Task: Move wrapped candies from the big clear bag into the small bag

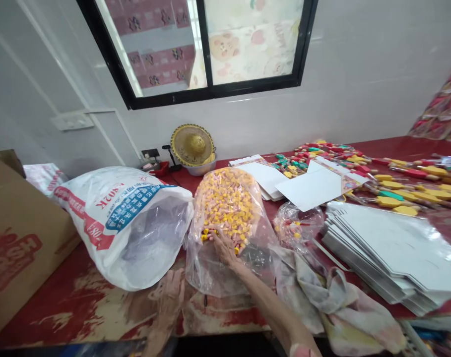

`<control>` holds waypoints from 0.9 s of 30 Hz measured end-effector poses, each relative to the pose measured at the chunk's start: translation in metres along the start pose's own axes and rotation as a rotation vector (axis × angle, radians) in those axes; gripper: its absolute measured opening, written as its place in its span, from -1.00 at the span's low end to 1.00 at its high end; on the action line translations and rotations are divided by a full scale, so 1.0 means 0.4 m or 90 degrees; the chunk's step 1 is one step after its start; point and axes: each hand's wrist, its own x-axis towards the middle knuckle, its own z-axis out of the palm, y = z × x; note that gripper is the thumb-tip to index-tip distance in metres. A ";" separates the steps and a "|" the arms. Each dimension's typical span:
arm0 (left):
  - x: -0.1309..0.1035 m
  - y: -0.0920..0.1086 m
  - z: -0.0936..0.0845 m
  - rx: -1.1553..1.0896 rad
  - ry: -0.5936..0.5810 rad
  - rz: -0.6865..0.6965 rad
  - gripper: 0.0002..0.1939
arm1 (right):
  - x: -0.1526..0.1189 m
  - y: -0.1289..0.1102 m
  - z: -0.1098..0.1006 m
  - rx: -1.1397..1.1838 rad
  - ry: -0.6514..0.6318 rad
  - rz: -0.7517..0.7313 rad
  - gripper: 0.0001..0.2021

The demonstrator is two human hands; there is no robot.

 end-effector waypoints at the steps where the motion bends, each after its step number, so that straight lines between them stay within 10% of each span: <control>1: -0.002 0.001 0.004 0.007 0.007 0.015 -0.64 | -0.014 -0.011 -0.006 0.013 0.022 -0.001 -0.63; 11: -0.014 0.025 -0.015 -0.013 -0.072 -0.024 -0.67 | -0.221 -0.221 -0.025 0.298 0.002 -0.050 -0.67; 18: -0.036 0.005 -0.047 -0.066 -0.055 -0.114 -0.72 | -0.225 -0.325 0.039 0.359 -0.002 -0.046 -0.67; 27: -0.190 -0.107 -0.259 -0.013 -0.053 -0.230 -0.75 | -0.221 -0.321 0.110 0.345 -0.143 -0.044 -0.66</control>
